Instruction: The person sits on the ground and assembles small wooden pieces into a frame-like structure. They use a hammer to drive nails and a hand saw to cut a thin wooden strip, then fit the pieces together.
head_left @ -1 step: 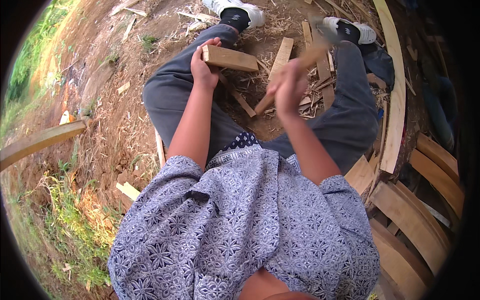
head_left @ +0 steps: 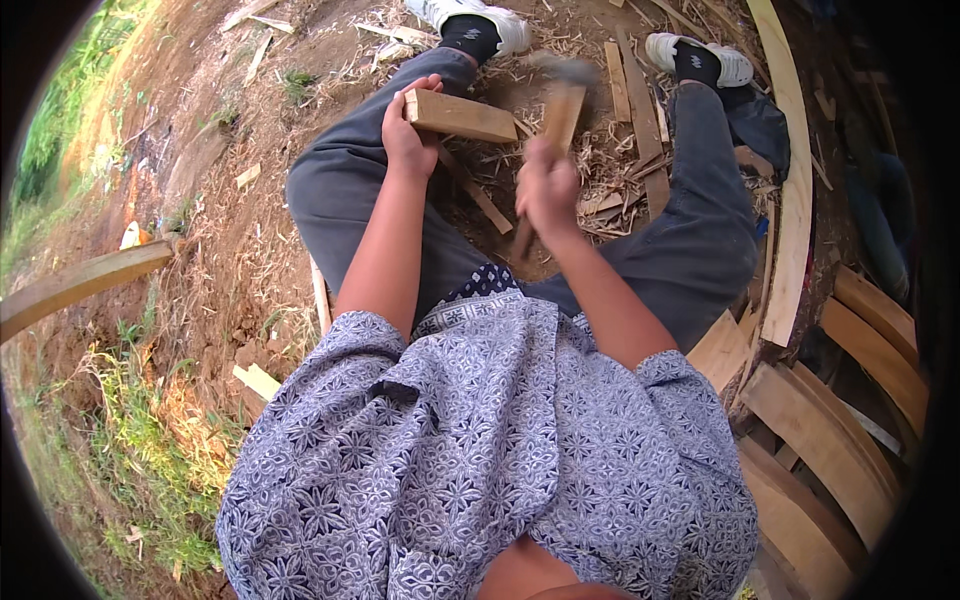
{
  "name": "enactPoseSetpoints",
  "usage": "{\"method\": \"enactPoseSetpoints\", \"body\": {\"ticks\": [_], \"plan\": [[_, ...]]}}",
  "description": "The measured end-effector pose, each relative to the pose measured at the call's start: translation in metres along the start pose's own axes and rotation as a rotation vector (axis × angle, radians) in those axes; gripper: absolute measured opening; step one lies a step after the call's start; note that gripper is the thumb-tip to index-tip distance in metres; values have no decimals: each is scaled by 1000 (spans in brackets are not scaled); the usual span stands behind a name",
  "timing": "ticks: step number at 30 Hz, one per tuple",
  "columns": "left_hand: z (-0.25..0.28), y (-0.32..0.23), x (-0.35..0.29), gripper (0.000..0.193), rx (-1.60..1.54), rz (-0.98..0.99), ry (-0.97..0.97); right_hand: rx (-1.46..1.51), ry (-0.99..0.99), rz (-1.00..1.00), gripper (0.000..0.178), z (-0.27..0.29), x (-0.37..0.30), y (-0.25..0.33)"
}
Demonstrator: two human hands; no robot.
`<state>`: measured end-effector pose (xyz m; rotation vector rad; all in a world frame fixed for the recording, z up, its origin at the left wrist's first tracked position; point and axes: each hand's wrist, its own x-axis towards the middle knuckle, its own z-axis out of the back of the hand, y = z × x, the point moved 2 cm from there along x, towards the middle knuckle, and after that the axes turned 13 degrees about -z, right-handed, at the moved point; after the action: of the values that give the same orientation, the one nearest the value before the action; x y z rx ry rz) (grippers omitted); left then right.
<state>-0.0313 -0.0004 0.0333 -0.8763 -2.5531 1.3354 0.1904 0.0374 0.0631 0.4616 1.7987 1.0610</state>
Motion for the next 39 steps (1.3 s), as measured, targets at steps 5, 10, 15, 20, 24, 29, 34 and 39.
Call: {"method": "enactPoseSetpoints", "body": {"ticks": [5,10,15,20,24,29,34,39], "plan": [[2,-2,-3,50,108,-25,49,-236,123,-240,27,22,-5,22],[7,-8,1,50,431,-88,158,-6,-3,-152,23,64,-15,64],[-23,-10,-40,57,723,-243,543,29,-191,-215,22,133,-7,30],[-58,-5,-67,70,872,-408,802,284,-249,-267,24,136,22,11],[-90,-9,-71,62,1217,-466,1048,354,-225,-266,24,132,33,21],[-124,3,-62,81,1526,-671,1365,518,-240,-304,25,123,38,16],[-94,57,-40,104,1886,-477,1516,568,-220,-285,26,115,32,27],[-87,86,-24,104,2076,-558,1562,647,-150,-270,29,111,23,34]]}}
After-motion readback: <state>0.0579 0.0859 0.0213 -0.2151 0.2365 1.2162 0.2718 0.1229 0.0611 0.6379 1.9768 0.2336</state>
